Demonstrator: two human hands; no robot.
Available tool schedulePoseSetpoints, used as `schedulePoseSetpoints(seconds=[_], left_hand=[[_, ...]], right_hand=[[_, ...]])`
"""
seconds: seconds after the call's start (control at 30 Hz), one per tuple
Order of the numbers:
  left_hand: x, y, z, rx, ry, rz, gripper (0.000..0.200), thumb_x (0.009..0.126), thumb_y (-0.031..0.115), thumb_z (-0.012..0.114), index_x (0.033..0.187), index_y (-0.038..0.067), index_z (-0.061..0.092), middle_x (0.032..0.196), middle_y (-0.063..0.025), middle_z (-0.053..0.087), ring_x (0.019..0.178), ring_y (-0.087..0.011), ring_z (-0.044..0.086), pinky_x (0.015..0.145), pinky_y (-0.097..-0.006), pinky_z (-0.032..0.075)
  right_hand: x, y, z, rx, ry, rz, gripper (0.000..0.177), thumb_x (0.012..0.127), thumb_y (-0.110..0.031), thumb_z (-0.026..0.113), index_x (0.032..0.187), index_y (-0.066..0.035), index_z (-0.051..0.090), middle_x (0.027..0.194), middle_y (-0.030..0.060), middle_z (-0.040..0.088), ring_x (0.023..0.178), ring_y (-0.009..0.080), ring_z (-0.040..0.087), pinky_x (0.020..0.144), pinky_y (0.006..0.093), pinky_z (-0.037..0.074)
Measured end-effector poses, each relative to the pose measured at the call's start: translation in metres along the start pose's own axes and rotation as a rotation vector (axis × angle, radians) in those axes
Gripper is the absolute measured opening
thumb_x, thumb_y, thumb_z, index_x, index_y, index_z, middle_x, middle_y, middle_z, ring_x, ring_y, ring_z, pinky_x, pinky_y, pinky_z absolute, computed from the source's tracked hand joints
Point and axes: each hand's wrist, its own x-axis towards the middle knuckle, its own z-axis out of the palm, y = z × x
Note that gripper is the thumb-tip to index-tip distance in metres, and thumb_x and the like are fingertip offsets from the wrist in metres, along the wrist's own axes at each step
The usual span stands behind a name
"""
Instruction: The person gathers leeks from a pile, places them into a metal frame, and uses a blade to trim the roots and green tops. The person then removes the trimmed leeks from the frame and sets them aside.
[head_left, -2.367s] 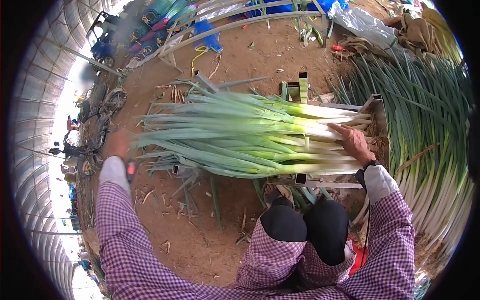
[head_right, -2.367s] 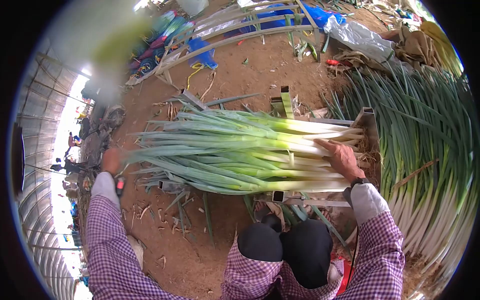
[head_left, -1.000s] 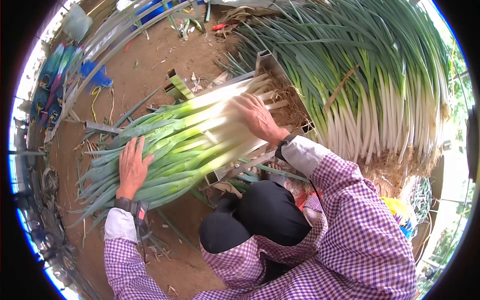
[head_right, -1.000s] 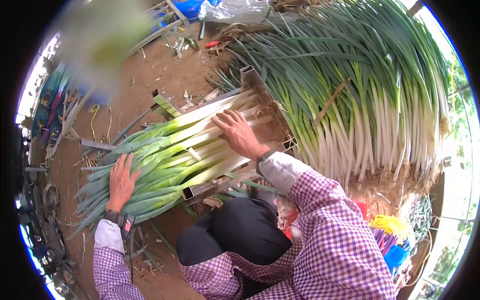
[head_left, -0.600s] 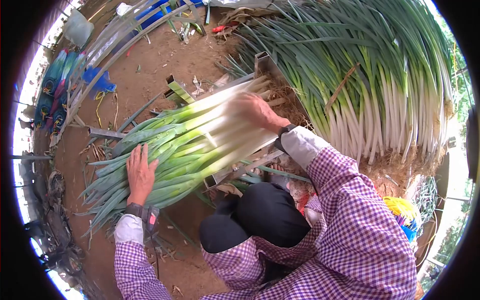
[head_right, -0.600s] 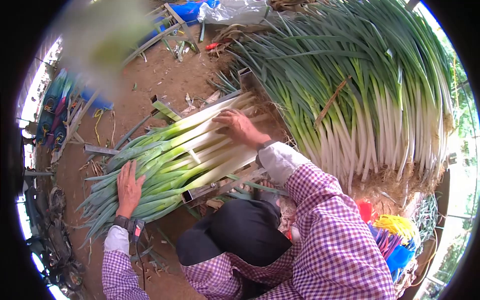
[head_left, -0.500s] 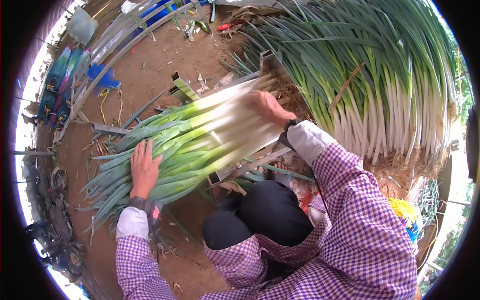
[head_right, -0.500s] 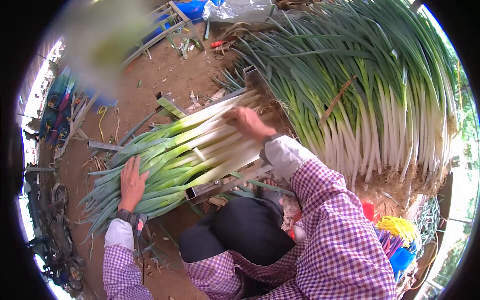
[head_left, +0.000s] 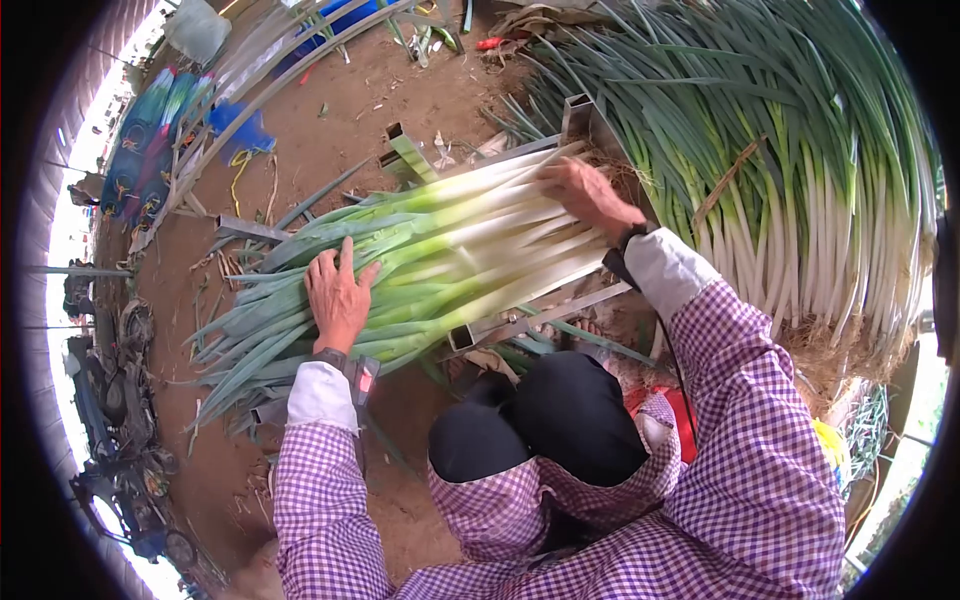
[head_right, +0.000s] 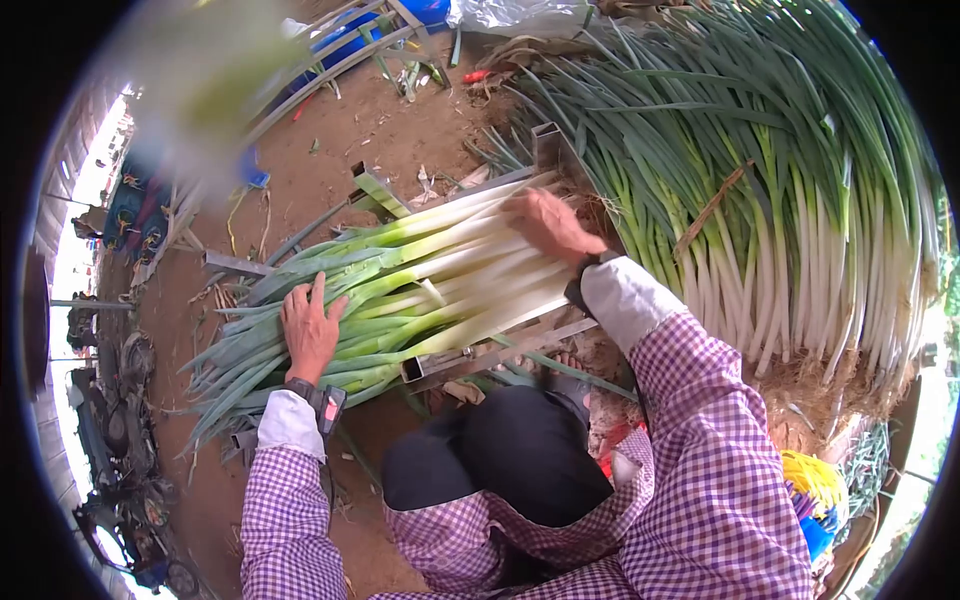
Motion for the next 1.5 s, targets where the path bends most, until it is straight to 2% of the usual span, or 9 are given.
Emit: schedulePoseSetpoints(seconds=[0.07, 0.2, 0.67, 0.9, 1.0, 1.13, 1.3, 1.4, 1.5], left_hand=[[0.001, 0.006, 0.003, 0.014, 0.015, -0.037, 0.063, 0.098, 0.049, 0.063, 0.145, 0.009, 0.055, 0.119, -0.0150, 0.056, 0.115, -0.0348, 0.051, 0.103, -0.0496, 0.040], [-0.004, 0.014, 0.006, 0.051, 0.005, -0.064, 0.059, 0.098, 0.049, 0.062, 0.145, 0.014, 0.056, 0.114, -0.0137, 0.055, 0.112, -0.0336, 0.052, 0.101, -0.0486, 0.040], [-0.002, 0.019, 0.001, -0.161, 0.129, -0.083, 0.064, 0.092, 0.034, 0.072, 0.147, 0.009, 0.050, 0.140, -0.0183, 0.049, 0.133, -0.0374, 0.045, 0.113, -0.0541, 0.034], [0.044, 0.017, 0.000, 0.062, 0.111, 0.229, 0.061, 0.095, 0.037, 0.068, 0.146, 0.007, 0.052, 0.152, -0.0163, 0.047, 0.139, -0.0346, 0.043, 0.116, -0.0502, 0.033], [0.029, 0.020, 0.016, -0.086, -0.168, 0.022, 0.056, 0.098, 0.042, 0.063, 0.142, 0.008, 0.056, 0.144, -0.0150, 0.056, 0.135, -0.0326, 0.049, 0.116, -0.0496, 0.034], [0.008, 0.034, 0.027, 0.050, 0.051, 0.034, 0.052, 0.100, 0.046, 0.058, 0.136, 0.008, 0.058, 0.134, -0.0126, 0.061, 0.131, -0.0298, 0.052, 0.115, -0.0498, 0.035], [0.015, 0.033, 0.031, 0.029, 0.024, 0.003, 0.051, 0.101, 0.047, 0.056, 0.136, 0.009, 0.058, 0.134, -0.0120, 0.061, 0.131, -0.0294, 0.052, 0.115, -0.0498, 0.035], [0.012, 0.032, 0.035, 0.033, 0.031, 0.009, 0.051, 0.101, 0.047, 0.055, 0.136, 0.009, 0.058, 0.134, -0.0114, 0.060, 0.132, -0.0290, 0.052, 0.116, -0.0496, 0.035], [0.013, 0.026, 0.039, 0.060, 0.041, 0.015, 0.051, 0.102, 0.047, 0.055, 0.136, 0.010, 0.058, 0.135, -0.0106, 0.060, 0.132, -0.0286, 0.052, 0.115, -0.0493, 0.035]], right_hand=[[-0.006, -0.044, -0.002, -0.095, -0.032, 0.083, 0.053, 0.100, -0.041, 0.064, 0.145, -0.015, 0.057, 0.151, 0.0151, 0.053, 0.141, 0.0351, 0.048, 0.117, 0.0579, 0.038], [-0.016, -0.059, 0.031, -0.280, 0.041, 0.090, 0.056, 0.103, -0.049, 0.054, 0.151, -0.020, 0.051, 0.157, 0.0106, 0.048, 0.150, 0.0322, 0.036, 0.124, 0.0628, 0.022], [-0.021, -0.048, 0.050, -0.208, 0.273, 0.005, 0.040, 0.102, -0.043, 0.056, 0.136, -0.022, 0.063, 0.141, 0.0073, 0.060, 0.140, 0.0307, 0.047, 0.116, 0.0595, 0.029], [-0.022, -0.051, 0.045, -0.103, 0.232, 0.027, 0.039, 0.100, -0.043, 0.059, 0.134, -0.023, 0.064, 0.138, 0.0072, 0.060, 0.139, 0.0311, 0.049, 0.115, 0.0588, 0.030], [-0.021, -0.048, 0.047, -0.057, 0.272, -0.006, 0.038, 0.099, -0.042, 0.063, 0.131, -0.021, 0.064, 0.137, 0.0084, 0.060, 0.138, 0.0315, 0.049, 0.115, 0.0570, 0.031], [-0.022, -0.051, 0.042, -0.065, 0.270, -0.043, 0.040, 0.097, -0.041, 0.065, 0.130, -0.018, 0.064, 0.137, 0.0090, 0.059, 0.138, 0.0319, 0.049, 0.114, 0.0568, 0.033], [0.004, -0.043, 0.021, -0.124, 0.323, 0.039, 0.040, 0.095, -0.038, 0.067, 0.123, -0.009, 0.064, 0.132, 0.0133, 0.060, 0.132, 0.0350, 0.052, 0.108, 0.0589, 0.039], [0.007, -0.029, 0.019, -0.030, 0.115, 0.196, 0.034, 0.095, -0.034, 0.068, 0.114, -0.006, 0.064, 0.123, 0.0176, 0.061, 0.123, 0.0380, 0.055, 0.101, 0.0552, 0.046], [-0.010, -0.027, 0.036, -0.140, 0.340, 0.077, 0.024, 0.095, -0.025, 0.067, 0.102, -0.003, 0.061, 0.109, 0.0213, 0.058, 0.106, 0.0411, 0.058, 0.090, 0.0507, 0.050]])
